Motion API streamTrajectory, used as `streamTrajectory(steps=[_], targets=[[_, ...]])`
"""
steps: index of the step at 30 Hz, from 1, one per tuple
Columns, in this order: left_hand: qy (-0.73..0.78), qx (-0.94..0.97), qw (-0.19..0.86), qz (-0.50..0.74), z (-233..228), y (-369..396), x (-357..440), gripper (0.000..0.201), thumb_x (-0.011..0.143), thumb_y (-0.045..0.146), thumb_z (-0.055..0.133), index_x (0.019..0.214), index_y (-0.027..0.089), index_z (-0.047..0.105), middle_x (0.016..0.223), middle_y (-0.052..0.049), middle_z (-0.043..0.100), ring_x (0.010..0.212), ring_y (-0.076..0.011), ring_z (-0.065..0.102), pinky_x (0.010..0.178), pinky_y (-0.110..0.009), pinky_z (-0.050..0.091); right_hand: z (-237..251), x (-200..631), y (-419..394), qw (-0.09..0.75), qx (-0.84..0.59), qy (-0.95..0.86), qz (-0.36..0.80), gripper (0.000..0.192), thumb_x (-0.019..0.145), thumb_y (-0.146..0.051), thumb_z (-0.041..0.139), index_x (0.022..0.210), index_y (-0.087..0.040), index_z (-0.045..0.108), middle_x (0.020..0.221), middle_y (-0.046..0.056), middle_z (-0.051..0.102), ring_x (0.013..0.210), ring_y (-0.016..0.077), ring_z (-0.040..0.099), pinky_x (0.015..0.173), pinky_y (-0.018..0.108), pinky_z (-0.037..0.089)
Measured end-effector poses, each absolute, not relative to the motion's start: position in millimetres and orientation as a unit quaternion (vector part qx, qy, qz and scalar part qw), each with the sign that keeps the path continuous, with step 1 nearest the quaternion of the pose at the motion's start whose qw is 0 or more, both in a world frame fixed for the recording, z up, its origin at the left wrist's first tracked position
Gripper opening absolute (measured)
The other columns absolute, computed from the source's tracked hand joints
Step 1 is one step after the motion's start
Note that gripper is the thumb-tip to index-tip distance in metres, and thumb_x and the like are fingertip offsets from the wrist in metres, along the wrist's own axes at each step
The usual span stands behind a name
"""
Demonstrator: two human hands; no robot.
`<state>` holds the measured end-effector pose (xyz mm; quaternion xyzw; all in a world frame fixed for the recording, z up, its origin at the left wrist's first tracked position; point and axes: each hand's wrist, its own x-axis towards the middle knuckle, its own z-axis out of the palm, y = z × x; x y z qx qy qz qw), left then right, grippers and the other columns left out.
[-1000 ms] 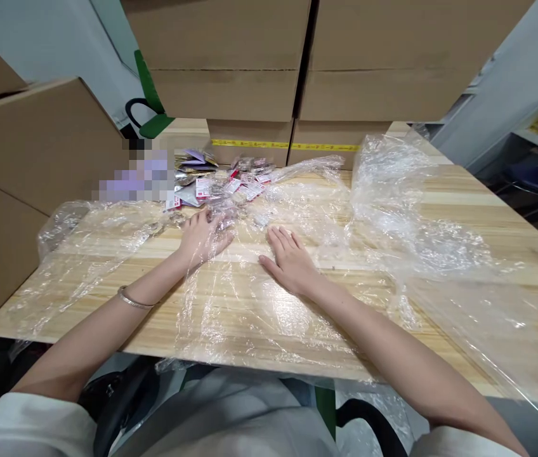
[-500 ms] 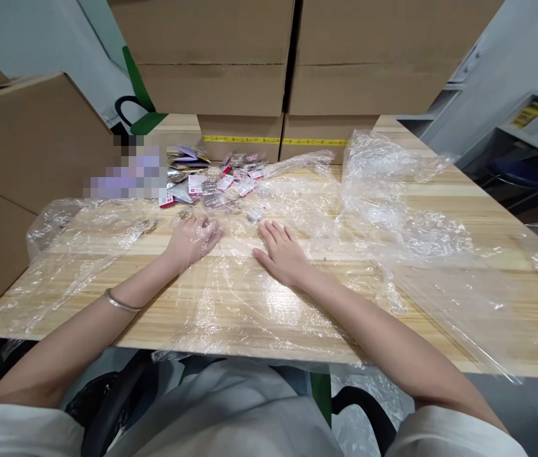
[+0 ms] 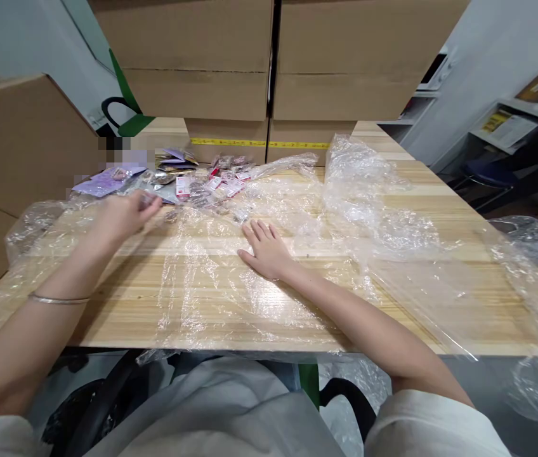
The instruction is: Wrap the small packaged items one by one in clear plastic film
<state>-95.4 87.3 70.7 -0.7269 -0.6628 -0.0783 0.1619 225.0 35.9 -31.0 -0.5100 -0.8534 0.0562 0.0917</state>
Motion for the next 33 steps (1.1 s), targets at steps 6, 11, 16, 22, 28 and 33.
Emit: streamTrajectory(steps=[6,11,16,22,28,33], targets=[[-0.565,-0.780,0.178,-0.202,99.3,36.0,-17.8,0.054,0.100,0.051,0.028,0.109,0.016,0.068,0.070,-0.009,0.064,0.060,-0.0229,0.061,0.057,-0.038,0.048,-27.0,218.5,39.0,0.090,-0.513,-0.849,0.086,0.076,0.099,-0.062,0.027,0.157,-0.013,0.024,0.164,0.013,0.018,0.152,0.0299,0.012,0.124,0.051,0.010],[-0.196,-0.970,0.061,-0.133,41.0,-9.8,89.3,0.051,0.104,0.036,0.021,0.117,0.019,0.068,0.082,-0.011,0.070,0.065,-0.0214,0.065,0.047,-0.034,0.045,-10.6,232.0,58.7,0.132,-0.500,-0.827,0.220,0.060,0.104,-0.041,0.024,0.154,-0.007,0.029,0.161,0.013,0.027,0.149,0.0264,0.024,0.122,0.048,0.022],[-0.088,-0.985,0.084,-0.118,-10.0,-24.3,115.2,0.043,0.102,0.033,0.033,0.132,0.014,0.057,0.097,-0.015,0.072,0.077,-0.0226,0.067,0.057,-0.033,0.048,26.2,273.6,78.9,0.233,-0.466,-0.745,0.416,0.052,0.100,-0.019,0.020,0.148,-0.009,0.038,0.146,0.015,0.052,0.129,0.0187,0.056,0.108,0.038,0.048],[-0.184,-0.980,-0.050,-0.054,-3.1,-25.7,92.8,0.095,0.089,0.074,0.040,0.155,0.008,0.021,0.152,-0.024,0.040,0.142,-0.0395,0.034,0.116,-0.055,0.022,60.7,300.3,70.9,0.268,-0.551,-0.745,0.264,0.056,0.086,-0.042,0.061,0.134,-0.014,0.056,0.136,0.015,0.061,0.122,0.0306,0.059,0.102,0.049,0.048],[-0.288,-0.945,-0.142,-0.063,39.1,18.4,52.2,0.078,0.097,0.062,0.036,0.158,0.021,0.011,0.166,-0.014,0.013,0.153,-0.0317,0.012,0.124,-0.047,0.010,67.1,304.5,72.2,-0.026,-0.679,-0.728,0.089,0.068,0.070,-0.049,0.078,0.127,-0.017,0.062,0.109,0.011,0.073,0.106,0.0349,0.064,0.097,0.050,0.043],[-0.265,-0.958,-0.022,-0.105,56.6,76.3,48.9,0.092,0.089,0.039,0.061,0.158,0.018,0.004,0.167,-0.015,0.003,0.154,-0.0302,-0.001,0.124,-0.047,0.001,73.8,295.9,61.4,-0.006,-0.572,-0.811,0.124,0.019,0.081,-0.025,0.064,0.098,-0.020,0.073,0.091,0.005,0.072,0.082,0.0215,0.064,0.068,0.031,0.043]])
